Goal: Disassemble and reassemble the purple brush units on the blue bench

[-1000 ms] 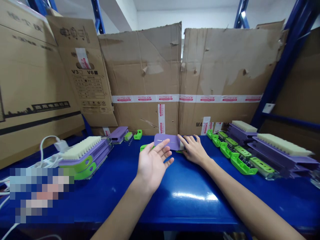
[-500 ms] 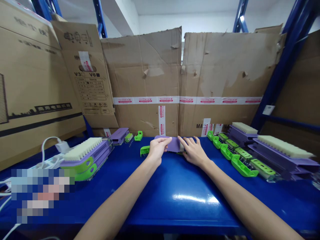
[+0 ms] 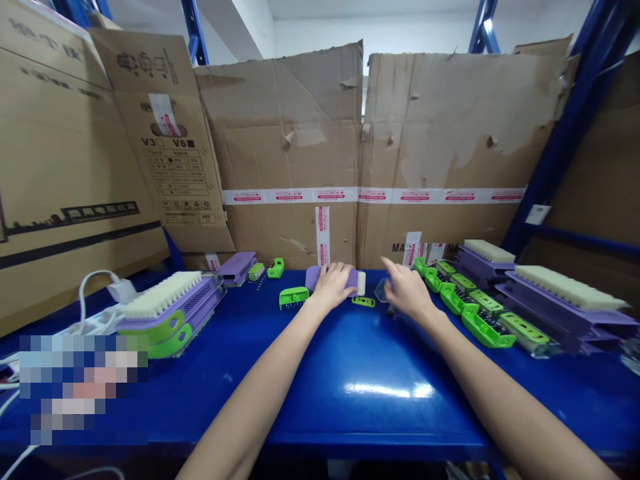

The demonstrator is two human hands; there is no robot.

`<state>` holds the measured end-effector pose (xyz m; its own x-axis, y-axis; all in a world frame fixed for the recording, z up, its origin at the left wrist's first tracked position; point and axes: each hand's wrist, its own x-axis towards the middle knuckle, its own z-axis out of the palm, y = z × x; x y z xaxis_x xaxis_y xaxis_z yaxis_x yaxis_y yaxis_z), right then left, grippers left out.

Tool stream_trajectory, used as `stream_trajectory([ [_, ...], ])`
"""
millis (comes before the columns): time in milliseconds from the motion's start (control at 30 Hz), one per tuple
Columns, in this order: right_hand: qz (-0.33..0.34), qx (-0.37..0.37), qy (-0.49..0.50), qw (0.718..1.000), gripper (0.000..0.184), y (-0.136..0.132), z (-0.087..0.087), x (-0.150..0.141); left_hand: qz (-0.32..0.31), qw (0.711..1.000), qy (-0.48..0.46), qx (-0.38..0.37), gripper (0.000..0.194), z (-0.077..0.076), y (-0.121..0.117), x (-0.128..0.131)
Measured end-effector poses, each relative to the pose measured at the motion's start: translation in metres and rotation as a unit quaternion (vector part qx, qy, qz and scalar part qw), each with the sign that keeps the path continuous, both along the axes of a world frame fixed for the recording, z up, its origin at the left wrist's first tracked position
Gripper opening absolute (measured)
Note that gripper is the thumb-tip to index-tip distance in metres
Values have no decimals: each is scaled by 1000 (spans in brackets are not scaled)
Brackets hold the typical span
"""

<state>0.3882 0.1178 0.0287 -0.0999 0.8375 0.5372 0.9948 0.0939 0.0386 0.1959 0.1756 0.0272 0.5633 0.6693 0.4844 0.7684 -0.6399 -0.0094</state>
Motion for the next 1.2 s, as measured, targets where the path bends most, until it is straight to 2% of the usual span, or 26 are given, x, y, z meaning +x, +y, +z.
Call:
stream_trajectory([
  [67,-84,-31,42,995,46,-1,4,4,17,1000,10,13,45,1,3,0],
  [167,-160,-118,84,976,47,-2,5,5,34,999,17,34,41,2,4,0],
  [333,-142,-211,109,961,53,-4,0,0,39,996,15,80,41,-4,3,-2],
  [600,-132,-233,113,957,61,-2,-5,-5,18,991,-1,135,36,-14,6,-4],
  [700,-147,-203,127,960,59,-2,-5,-4,21,992,-14,121,34,-13,6,-5],
  [800,-164,-98,149,970,44,-2,-3,-2,34,995,-20,86,37,-11,5,-6],
  [867,-138,-12,158,978,38,-3,-1,-1,38,997,-19,60,39,-7,4,-6],
  [933,-76,46,157,984,36,-5,0,-3,35,999,-14,38,39,-2,3,-5],
  [1067,34,65,127,989,32,-11,1,-14,29,999,-13,7,39,9,6,1],
  [1200,50,57,104,992,32,-18,3,-23,19,999,-7,-51,37,19,13,7],
])
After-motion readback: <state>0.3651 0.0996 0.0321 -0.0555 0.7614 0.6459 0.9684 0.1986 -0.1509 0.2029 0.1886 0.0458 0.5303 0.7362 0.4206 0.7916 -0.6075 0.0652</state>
